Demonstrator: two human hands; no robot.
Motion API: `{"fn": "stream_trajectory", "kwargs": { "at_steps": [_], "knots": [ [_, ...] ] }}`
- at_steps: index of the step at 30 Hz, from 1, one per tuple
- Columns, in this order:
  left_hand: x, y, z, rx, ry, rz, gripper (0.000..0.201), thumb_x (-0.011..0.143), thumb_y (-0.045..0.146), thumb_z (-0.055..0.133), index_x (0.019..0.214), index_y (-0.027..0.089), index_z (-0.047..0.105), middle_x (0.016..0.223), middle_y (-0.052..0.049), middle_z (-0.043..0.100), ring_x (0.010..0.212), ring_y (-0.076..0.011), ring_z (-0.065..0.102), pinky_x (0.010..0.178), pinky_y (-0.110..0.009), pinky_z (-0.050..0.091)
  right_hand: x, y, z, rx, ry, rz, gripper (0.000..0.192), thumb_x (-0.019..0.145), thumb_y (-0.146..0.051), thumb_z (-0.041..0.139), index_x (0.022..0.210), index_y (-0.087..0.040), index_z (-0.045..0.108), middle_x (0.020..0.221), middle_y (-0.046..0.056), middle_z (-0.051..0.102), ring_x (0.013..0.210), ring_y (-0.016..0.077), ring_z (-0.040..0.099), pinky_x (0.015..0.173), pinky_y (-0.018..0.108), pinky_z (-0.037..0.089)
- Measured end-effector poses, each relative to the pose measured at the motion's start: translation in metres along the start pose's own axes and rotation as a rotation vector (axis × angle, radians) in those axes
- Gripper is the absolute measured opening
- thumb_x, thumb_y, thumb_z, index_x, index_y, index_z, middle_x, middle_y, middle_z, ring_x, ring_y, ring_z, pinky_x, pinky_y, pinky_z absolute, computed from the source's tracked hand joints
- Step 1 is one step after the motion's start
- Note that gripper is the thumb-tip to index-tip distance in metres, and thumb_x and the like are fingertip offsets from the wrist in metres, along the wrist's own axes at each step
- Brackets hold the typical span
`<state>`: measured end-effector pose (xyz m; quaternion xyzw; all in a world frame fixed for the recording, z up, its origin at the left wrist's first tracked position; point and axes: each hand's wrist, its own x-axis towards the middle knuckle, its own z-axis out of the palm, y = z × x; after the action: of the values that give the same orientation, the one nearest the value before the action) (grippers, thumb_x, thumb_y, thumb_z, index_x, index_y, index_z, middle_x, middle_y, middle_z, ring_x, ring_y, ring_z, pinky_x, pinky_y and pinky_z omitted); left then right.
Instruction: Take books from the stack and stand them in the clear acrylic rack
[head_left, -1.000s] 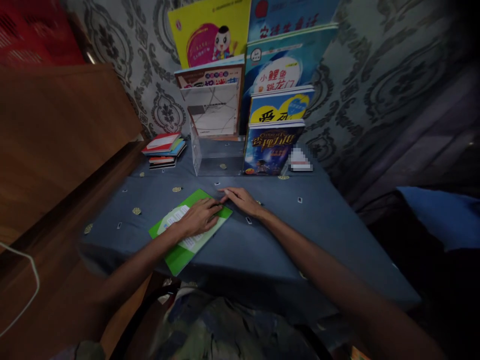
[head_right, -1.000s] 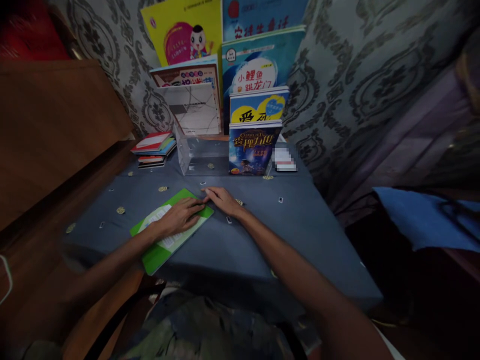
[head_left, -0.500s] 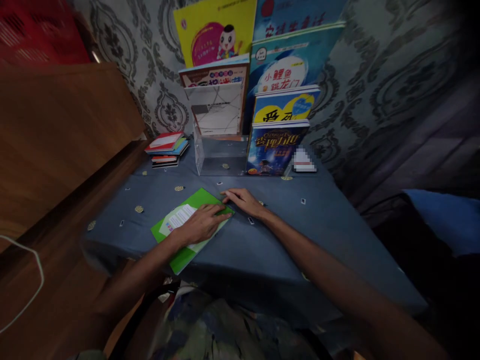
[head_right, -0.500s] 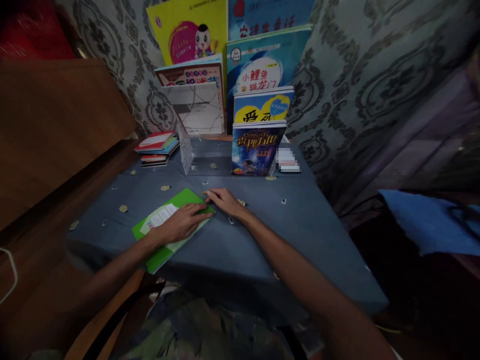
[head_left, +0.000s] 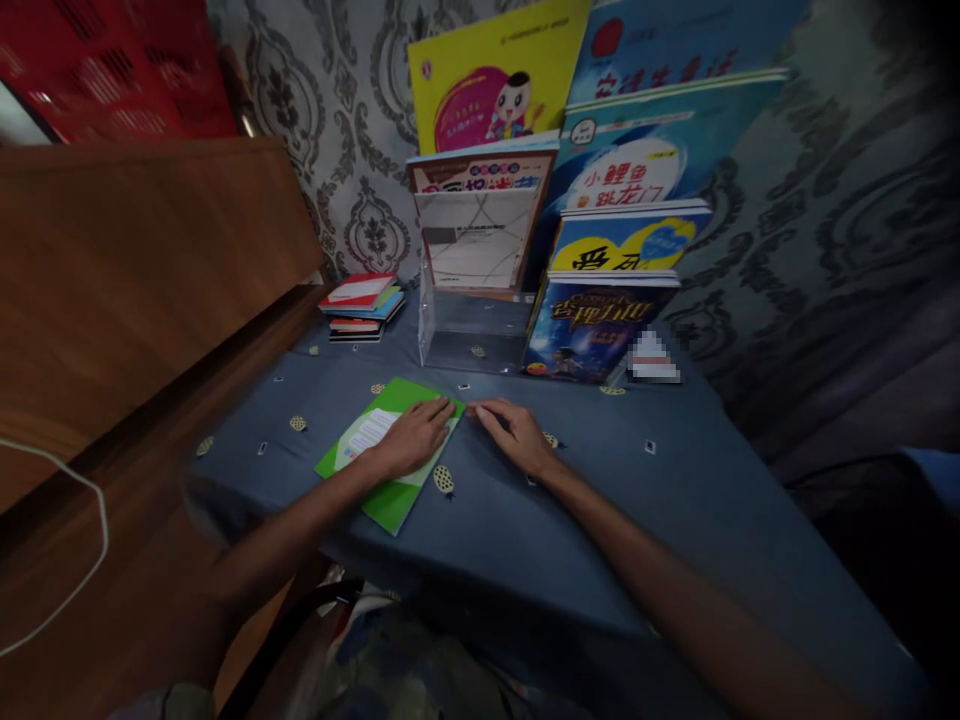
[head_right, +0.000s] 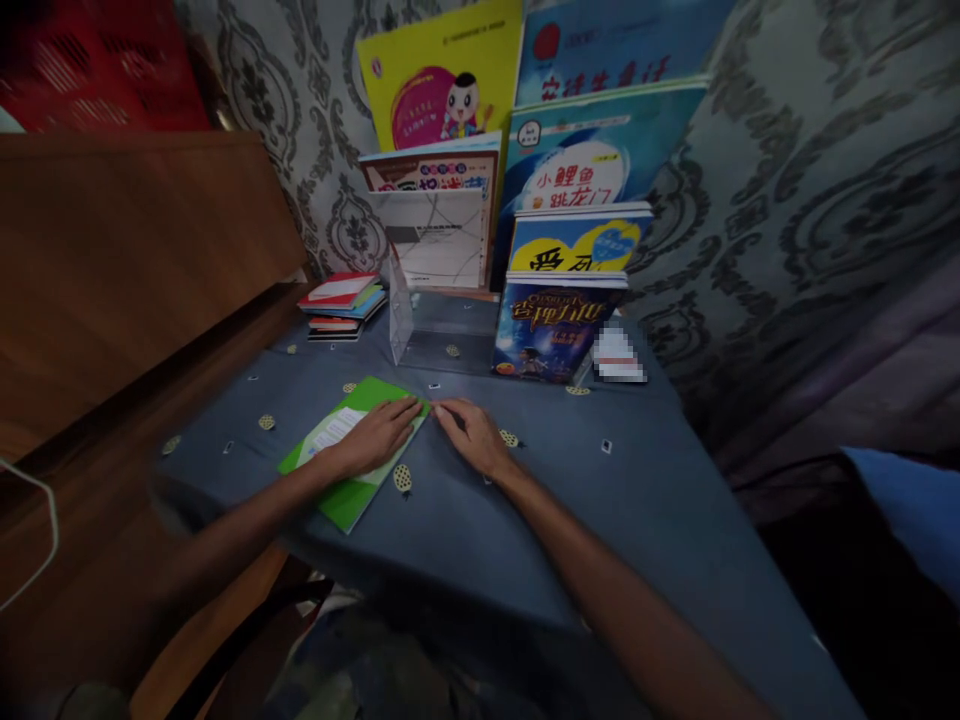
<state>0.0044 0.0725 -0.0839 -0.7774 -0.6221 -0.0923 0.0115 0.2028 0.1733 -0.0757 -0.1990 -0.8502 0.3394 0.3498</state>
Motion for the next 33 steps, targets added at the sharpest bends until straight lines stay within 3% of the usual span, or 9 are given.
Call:
{"fn": "stream_trajectory", "kwargs": {
  "at_steps": [7, 15, 25, 33],
  "knots": [
    [0.040, -0.020, 0.010, 0.044, 0.041, -0.083, 0.047, 0.104, 0.032, 0.031, 0.145, 0.012, 0.045, 0.153, -0.019, 0.046, 0.143, -0.0277, 0.044, 0.114, -0.048, 0.038, -0.002, -0.005, 0.004, -0.084, -0.094, -0.132, 0.034, 0.101, -0.035, 0.045, 0.116, -0.022, 0.073, 0.105, 0.010, 0.076, 0.102, 0.0258, 0.068, 0.094, 0.045, 0.054],
    [0.066, -0.022, 0.014, 0.049, 0.050, -0.117, 0.047, 0.104, 0.031, 0.031, 0.144, 0.010, 0.046, 0.151, -0.020, 0.047, 0.141, -0.0286, 0.045, 0.112, -0.048, 0.038, -0.008, 0.010, 0.013, -0.224, -0.233, -0.177, 0.040, 0.101, -0.039, 0.047, 0.135, -0.023, 0.061, 0.137, 0.013, 0.064, 0.131, 0.0285, 0.056, 0.110, 0.054, 0.043],
    [0.053, -0.043, 0.002, -0.076, 0.000, 0.030, 0.044, 0.104, 0.029, 0.034, 0.143, 0.021, 0.051, 0.153, -0.010, 0.049, 0.144, -0.0227, 0.041, 0.114, -0.043, 0.036, -0.006, 0.016, 0.017, -0.244, -0.270, -0.194, 0.037, 0.103, -0.036, 0.044, 0.130, -0.024, 0.065, 0.134, 0.013, 0.066, 0.128, 0.0279, 0.058, 0.108, 0.054, 0.044],
    [0.015, -0.033, -0.011, -0.118, -0.062, 0.106, 0.042, 0.104, 0.028, 0.035, 0.142, 0.024, 0.053, 0.152, -0.008, 0.050, 0.143, -0.0195, 0.044, 0.118, -0.044, 0.032, -0.007, 0.013, 0.016, -0.230, -0.273, -0.165, 0.037, 0.102, -0.035, 0.044, 0.130, -0.024, 0.065, 0.133, 0.012, 0.067, 0.128, 0.0280, 0.058, 0.110, 0.054, 0.042]
  ]
}}
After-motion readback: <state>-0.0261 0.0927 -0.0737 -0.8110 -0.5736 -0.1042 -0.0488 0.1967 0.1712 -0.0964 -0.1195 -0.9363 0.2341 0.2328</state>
